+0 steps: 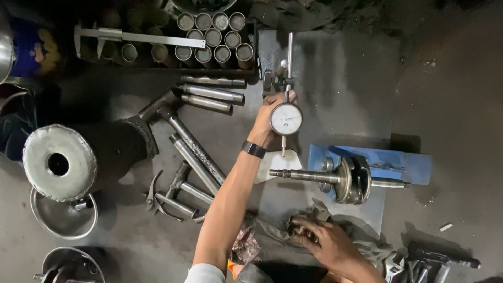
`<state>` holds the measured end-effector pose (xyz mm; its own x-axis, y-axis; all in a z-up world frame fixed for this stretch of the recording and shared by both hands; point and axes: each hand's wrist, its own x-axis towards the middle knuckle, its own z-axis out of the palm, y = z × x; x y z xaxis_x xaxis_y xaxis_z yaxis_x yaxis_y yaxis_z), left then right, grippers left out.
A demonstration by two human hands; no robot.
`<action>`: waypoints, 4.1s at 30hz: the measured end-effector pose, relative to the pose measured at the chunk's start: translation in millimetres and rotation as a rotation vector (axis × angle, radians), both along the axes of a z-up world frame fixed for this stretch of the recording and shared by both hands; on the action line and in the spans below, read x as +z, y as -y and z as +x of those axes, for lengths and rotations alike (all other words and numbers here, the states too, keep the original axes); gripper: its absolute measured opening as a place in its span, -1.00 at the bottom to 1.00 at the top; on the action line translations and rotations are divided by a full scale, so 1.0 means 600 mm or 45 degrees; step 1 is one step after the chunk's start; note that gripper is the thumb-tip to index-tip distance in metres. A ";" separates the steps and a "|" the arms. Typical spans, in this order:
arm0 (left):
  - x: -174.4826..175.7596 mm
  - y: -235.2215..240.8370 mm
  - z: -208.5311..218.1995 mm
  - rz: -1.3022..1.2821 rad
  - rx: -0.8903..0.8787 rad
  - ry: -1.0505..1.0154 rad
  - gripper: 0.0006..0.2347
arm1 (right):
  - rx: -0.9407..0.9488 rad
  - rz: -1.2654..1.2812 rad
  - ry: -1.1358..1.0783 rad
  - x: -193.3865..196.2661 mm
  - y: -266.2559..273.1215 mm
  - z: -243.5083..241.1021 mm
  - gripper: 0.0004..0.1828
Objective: Measure and inspect a motorcycle crankshaft using a dial indicator gauge.
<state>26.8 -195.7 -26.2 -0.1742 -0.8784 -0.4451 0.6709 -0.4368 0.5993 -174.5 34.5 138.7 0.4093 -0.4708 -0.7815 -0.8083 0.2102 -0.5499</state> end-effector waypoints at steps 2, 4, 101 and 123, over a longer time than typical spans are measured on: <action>0.023 0.007 0.005 -0.066 -0.087 0.084 -0.78 | 0.001 -0.167 0.146 -0.014 -0.006 -0.007 -0.43; 0.024 0.006 0.007 -0.057 -0.099 0.111 -0.78 | 0.004 -0.111 0.090 -0.012 -0.001 -0.003 -0.43; 0.059 -0.235 0.079 -1.044 -1.133 2.371 -0.26 | -0.321 -0.330 0.462 0.153 0.035 0.006 -0.76; 0.052 -0.059 0.007 0.081 0.040 -0.173 -0.87 | -0.338 -0.272 0.420 0.128 0.028 0.005 -0.68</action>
